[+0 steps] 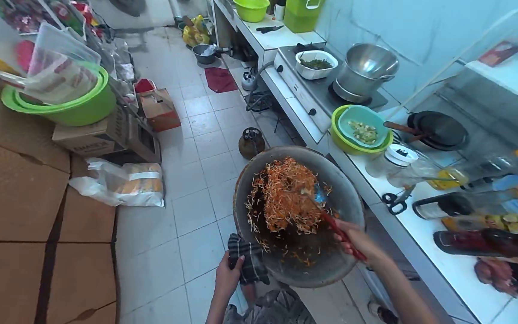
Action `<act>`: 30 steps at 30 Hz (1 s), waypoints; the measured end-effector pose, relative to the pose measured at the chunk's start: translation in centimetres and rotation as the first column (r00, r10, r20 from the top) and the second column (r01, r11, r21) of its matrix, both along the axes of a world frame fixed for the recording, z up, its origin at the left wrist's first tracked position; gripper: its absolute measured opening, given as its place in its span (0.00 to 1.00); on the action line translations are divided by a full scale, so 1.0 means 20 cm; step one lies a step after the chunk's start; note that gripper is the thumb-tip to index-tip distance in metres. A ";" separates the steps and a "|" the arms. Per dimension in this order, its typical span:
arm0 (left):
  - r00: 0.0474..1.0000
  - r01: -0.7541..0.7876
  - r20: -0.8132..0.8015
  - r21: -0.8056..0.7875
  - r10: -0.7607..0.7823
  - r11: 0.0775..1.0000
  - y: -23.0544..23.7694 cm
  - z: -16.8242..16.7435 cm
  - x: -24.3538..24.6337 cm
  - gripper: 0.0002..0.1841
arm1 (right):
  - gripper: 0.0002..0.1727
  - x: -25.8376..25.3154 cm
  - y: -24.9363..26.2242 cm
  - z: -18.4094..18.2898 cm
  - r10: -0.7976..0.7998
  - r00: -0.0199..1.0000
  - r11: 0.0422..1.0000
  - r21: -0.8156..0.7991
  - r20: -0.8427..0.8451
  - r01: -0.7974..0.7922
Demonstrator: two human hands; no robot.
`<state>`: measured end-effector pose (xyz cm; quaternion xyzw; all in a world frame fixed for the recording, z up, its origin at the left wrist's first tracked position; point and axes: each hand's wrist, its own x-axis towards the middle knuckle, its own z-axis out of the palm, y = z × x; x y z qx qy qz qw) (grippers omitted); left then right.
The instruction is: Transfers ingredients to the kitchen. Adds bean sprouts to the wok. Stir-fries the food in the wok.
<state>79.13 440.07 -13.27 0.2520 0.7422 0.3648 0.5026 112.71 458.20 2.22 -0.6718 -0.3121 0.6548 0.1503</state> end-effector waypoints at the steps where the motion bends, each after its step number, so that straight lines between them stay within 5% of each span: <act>1: 1.000 0.005 -0.007 -0.001 -0.005 1.000 0.00 0.00 0.00 0.23 | 0.24 0.00 0.04 0.05 0.109 0.985 0.992 0.044 0.136 -0.116; 5: 0.999 0.033 -0.041 0.003 -0.033 0.999 0.01 0.01 0.00 0.24 | 0.26 -0.14 0.11 -0.06 0.468 0.673 0.845 -0.067 0.573 -0.530; 10: 1.000 0.026 -0.005 0.006 -0.026 1.000 0.00 -0.01 -0.02 0.23 | 0.33 -0.36 -0.33 -0.18 0.761 0.321 0.536 -0.268 0.563 -0.800; 15: 1.000 0.015 0.027 0.008 -0.015 1.000 0.00 0.00 -0.01 0.24 | 0.25 0.07 0.01 0.25 0.890 0.172 0.332 -0.343 0.422 -0.879; 20: 0.998 0.048 0.044 -0.004 -0.047 0.999 0.00 0.02 -0.04 0.23 | 0.22 0.14 0.39 0.61 0.900 -0.084 0.199 -0.573 0.428 -0.795; 25: 0.996 0.070 0.057 -0.036 -0.068 0.997 -0.02 0.01 -0.06 0.21 | 0.22 0.16 0.56 0.51 0.926 -0.143 0.160 -0.707 0.349 -0.689; 30: 0.995 0.055 0.090 -0.035 -0.052 0.998 -0.05 -0.02 -0.06 0.19 | 0.19 0.21 0.48 0.32 0.984 0.015 0.127 -0.650 0.175 -0.749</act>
